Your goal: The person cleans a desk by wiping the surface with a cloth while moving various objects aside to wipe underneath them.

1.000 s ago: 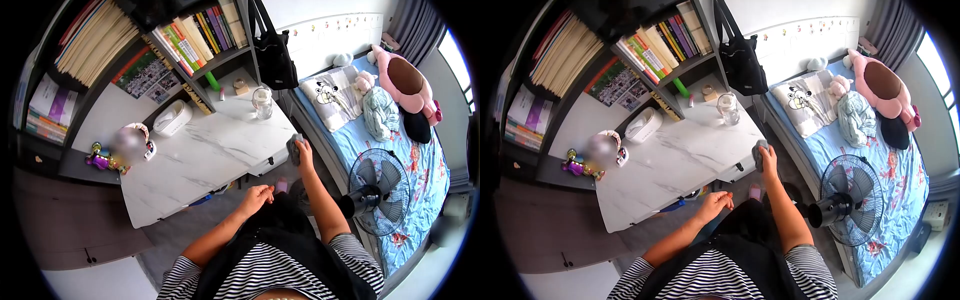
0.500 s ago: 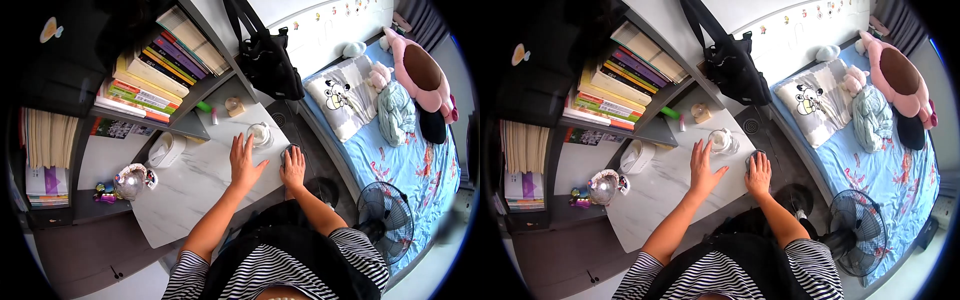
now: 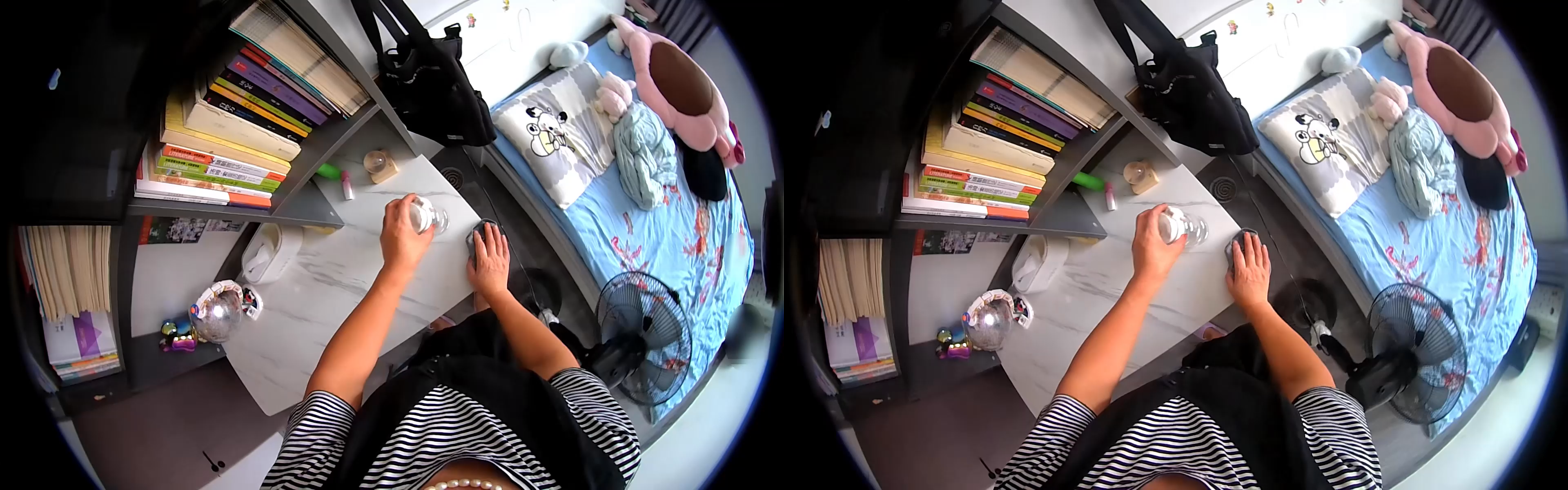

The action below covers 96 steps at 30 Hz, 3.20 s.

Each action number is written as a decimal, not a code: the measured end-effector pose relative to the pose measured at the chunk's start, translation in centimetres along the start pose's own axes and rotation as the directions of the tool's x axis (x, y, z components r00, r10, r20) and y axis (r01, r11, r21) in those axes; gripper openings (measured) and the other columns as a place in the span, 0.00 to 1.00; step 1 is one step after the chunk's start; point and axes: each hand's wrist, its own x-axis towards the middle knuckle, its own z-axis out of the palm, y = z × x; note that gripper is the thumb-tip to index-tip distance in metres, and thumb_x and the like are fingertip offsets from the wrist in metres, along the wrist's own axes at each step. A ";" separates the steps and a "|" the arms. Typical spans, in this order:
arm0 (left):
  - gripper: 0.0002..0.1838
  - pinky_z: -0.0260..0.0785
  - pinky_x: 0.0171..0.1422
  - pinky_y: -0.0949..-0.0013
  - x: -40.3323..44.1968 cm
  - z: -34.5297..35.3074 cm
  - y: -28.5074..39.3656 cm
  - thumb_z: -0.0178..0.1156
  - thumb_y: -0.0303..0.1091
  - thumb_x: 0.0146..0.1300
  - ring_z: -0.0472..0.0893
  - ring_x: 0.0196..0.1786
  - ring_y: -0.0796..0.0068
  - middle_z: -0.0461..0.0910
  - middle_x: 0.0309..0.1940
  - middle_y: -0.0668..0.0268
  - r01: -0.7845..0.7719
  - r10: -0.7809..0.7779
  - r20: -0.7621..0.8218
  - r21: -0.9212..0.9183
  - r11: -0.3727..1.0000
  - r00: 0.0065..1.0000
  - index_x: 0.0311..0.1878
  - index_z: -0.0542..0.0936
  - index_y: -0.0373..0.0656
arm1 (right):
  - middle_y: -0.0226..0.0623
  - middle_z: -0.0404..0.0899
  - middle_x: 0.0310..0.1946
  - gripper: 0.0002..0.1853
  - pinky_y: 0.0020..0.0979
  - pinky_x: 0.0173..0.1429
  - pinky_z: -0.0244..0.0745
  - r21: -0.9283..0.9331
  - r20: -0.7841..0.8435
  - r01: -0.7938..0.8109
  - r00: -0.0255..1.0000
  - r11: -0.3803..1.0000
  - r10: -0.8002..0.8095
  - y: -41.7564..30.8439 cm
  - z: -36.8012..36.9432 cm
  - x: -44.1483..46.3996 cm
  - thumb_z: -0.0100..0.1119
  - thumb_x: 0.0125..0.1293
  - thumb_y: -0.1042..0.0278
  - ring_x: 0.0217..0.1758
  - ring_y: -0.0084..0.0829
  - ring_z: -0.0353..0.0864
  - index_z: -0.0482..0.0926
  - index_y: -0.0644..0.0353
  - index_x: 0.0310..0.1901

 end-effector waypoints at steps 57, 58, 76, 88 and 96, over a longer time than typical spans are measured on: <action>0.36 0.58 0.75 0.52 -14.0 -8.9 -8.2 0.69 0.28 0.51 0.62 0.73 0.45 0.62 0.70 0.48 -0.262 0.243 0.336 0.012 0.965 0.910 0.66 0.70 0.43 | 0.46 0.61 0.72 0.27 0.50 0.80 0.44 0.164 0.101 0.274 0.951 0.948 -0.293 -11.3 6.6 -6.2 0.57 0.58 0.66 0.78 0.46 0.52 0.73 0.53 0.62; 0.35 0.59 0.74 0.53 -14.6 -7.4 -8.8 0.68 0.30 0.53 0.62 0.73 0.46 0.61 0.70 0.48 -0.258 0.228 0.371 0.034 0.965 0.900 0.67 0.70 0.42 | 0.45 0.61 0.72 0.26 0.50 0.80 0.43 0.221 0.149 0.335 0.917 0.916 -0.371 -11.9 6.9 -7.2 0.54 0.61 0.63 0.78 0.45 0.53 0.72 0.53 0.63; 0.61 0.47 0.77 0.43 -14.8 0.2 -10.5 0.76 0.55 0.43 0.53 0.76 0.35 0.53 0.71 0.30 -0.032 -0.398 0.541 0.621 0.783 0.741 0.76 0.54 0.41 | 0.50 0.57 0.73 0.29 0.45 0.81 0.42 -0.016 0.073 0.237 0.969 0.971 -0.235 -5.4 6.9 14.3 0.56 0.59 0.68 0.79 0.48 0.50 0.69 0.56 0.65; 0.59 0.52 0.76 0.46 -15.1 0.6 -10.1 0.80 0.49 0.37 0.57 0.73 0.32 0.57 0.68 0.27 0.035 -0.362 0.449 0.587 0.809 0.817 0.72 0.59 0.39 | 0.51 0.59 0.72 0.29 0.45 0.80 0.45 0.039 0.056 0.306 0.950 0.951 -0.308 -4.8 6.8 14.5 0.57 0.56 0.70 0.78 0.48 0.54 0.72 0.58 0.63; 0.59 0.53 0.75 0.45 -14.9 0.3 -10.0 0.79 0.49 0.40 0.55 0.74 0.31 0.56 0.68 0.26 0.020 -0.356 0.475 0.578 0.816 0.805 0.73 0.57 0.40 | 0.53 0.56 0.73 0.30 0.45 0.81 0.43 0.020 -0.023 0.195 0.981 0.981 -0.195 -7.4 8.9 19.3 0.58 0.57 0.69 0.78 0.49 0.51 0.70 0.60 0.65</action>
